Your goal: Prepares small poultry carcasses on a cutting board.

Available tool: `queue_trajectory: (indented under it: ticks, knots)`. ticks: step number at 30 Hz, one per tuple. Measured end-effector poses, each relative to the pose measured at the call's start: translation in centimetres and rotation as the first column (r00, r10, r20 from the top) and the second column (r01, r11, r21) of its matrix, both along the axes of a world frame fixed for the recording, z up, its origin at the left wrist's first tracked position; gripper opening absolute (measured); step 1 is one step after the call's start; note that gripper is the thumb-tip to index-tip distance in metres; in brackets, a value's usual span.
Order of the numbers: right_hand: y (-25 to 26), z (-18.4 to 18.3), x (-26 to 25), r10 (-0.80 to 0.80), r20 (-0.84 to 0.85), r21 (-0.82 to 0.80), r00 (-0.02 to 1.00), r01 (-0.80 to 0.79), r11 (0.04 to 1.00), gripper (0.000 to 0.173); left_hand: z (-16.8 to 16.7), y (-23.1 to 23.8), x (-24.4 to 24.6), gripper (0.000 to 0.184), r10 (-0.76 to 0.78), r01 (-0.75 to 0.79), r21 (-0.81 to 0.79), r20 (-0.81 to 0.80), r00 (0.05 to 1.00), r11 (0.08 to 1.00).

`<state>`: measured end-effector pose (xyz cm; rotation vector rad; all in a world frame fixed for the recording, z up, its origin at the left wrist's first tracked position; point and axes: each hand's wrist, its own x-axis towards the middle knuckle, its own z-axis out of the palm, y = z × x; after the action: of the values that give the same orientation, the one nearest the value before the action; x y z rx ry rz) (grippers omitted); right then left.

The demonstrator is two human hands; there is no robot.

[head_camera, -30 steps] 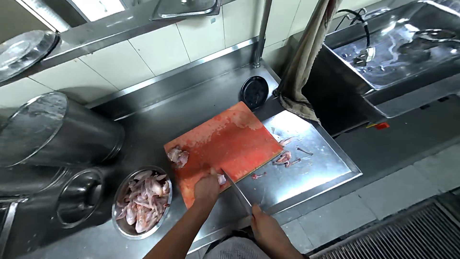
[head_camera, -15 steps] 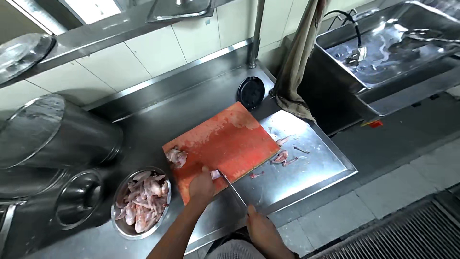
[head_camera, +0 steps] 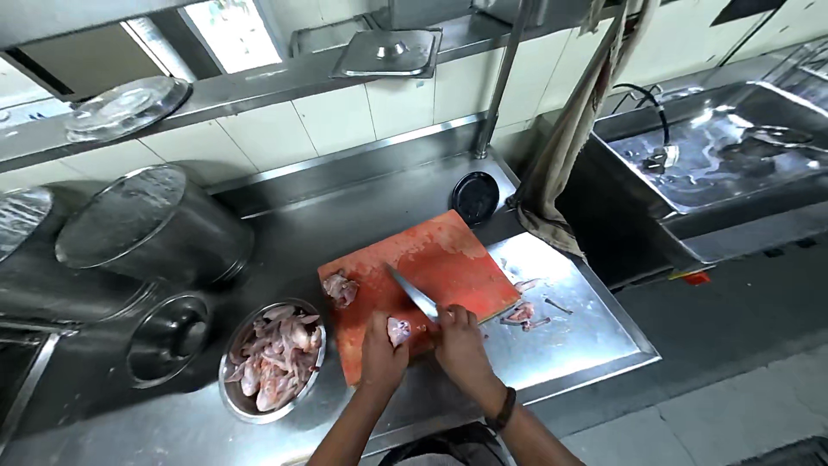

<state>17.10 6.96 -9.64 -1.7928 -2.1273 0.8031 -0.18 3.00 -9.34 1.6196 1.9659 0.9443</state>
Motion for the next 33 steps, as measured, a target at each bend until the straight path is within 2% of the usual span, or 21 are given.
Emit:
queue_trajectory:
  ticks: [1,2,3,4,5,6,8,12,15,16,18,19,20,22,24,27,30,31,33]
  knots:
    - [-0.5,0.4,-0.5,-0.001,-0.214,0.006,0.977,0.003,1.000,0.040,0.0,-0.1,0.1,0.043,0.013,-0.014,0.056,0.007,1.000,0.998]
    - [-1.0,1.0,-1.2,-0.030,-0.467,-0.072,0.884,-0.004,0.997,0.041,-0.1,-0.2,0.2,0.042,0.022,-0.022,0.124,-0.002,1.000,0.992]
    - [-1.6,1.6,-1.9,-0.102,-0.674,-0.206,0.732,-0.053,0.977,0.043,-0.2,-0.3,0.3,0.042,0.025,-0.022,0.171,-0.014,1.000,0.985]
    - [-2.3,2.2,-2.6,-0.188,-0.792,-0.312,0.581,-0.121,0.942,0.045,-0.1,-0.5,0.4,0.044,0.021,-0.017,0.195,-0.018,1.000,0.981]
    - [-2.8,2.5,-3.1,-0.258,-0.836,-0.379,0.484,-0.170,0.910,0.042,-0.1,-0.7,0.4,0.047,0.011,-0.008,0.197,-0.014,1.000,0.980]
    - [-3.1,2.7,-3.4,-0.306,-0.844,-0.422,0.440,-0.192,0.886,0.038,-0.2,-0.9,0.3,0.049,0.001,0.000,0.188,-0.007,1.000,0.982]
    - [-3.3,2.8,-3.4,-0.349,-0.838,-0.466,0.420,-0.215,0.858,0.032,-0.3,-1.3,0.1,0.053,-0.033,0.029,0.132,0.026,0.999,0.991]
    - [-4.1,2.0,-3.1,-0.334,-0.833,-0.488,0.441,-0.300,0.820,0.031,-1.0,-2.6,-0.2,0.057,-0.134,0.135,0.002,0.132,0.982,0.991]
    - [-4.6,1.3,-2.9,-0.345,-0.817,-0.509,0.462,-0.295,0.809,0.038,-1.0,-3.4,-0.6,0.062,-0.231,0.266,-0.056,0.345,0.910,0.962]
    - [-4.6,1.3,-2.6,-0.316,-0.810,-0.499,0.495,-0.298,0.814,0.041,-0.8,-3.7,-1.0,0.061,-0.243,0.312,-0.062,0.493,0.835,0.948]
    - [-4.6,1.6,-2.1,-0.113,-0.755,-0.398,0.646,-0.315,0.862,0.040,0.0,-4.0,-1.7,0.053,-0.176,0.403,-0.093,0.796,0.580,0.910]
    - [-4.6,2.1,-1.9,0.038,-0.669,-0.316,0.743,-0.330,0.889,0.039,0.3,-4.0,-2.1,0.052,-0.117,0.450,-0.135,0.866,0.487,0.883]
    - [-4.8,2.7,-1.8,0.164,-0.557,-0.251,0.814,-0.354,0.901,0.038,0.5,-4.2,-2.2,0.059,-0.078,0.478,-0.179,0.880,0.469,0.860]
    - [-5.6,4.1,-2.4,0.304,-0.390,-0.180,0.869,-0.396,0.901,0.036,1.2,-4.6,-1.9,0.069,-0.043,0.459,-0.258,0.835,0.548,0.850]
    - [-6.1,5.0,-3.0,0.355,-0.286,-0.154,0.890,-0.408,0.900,0.035,1.5,-5.0,-1.0,0.058,-0.001,0.348,-0.249,0.812,0.584,0.904]
    - [-6.7,6.6,-3.5,0.376,-0.125,-0.187,0.918,-0.394,0.900,0.038,2.4,-5.7,0.2,0.039,0.060,0.177,-0.173,0.857,0.511,0.969]
    - [-7.5,7.5,-3.9,0.392,0.010,-0.137,0.920,-0.386,0.912,0.041,3.3,-5.8,0.7,0.024,0.090,0.039,-0.130,0.847,0.523,0.991]
    - [-7.7,7.5,-3.9,0.393,0.024,-0.124,0.919,-0.388,0.913,0.042,3.6,-5.8,0.5,0.023,0.085,0.028,-0.121,0.831,0.549,0.992]
    - [-8.5,7.0,-3.7,0.391,-0.003,-0.085,0.920,-0.390,0.917,0.043,4.1,-5.9,-0.4,0.025,0.017,0.113,-0.119,0.757,0.653,0.986]
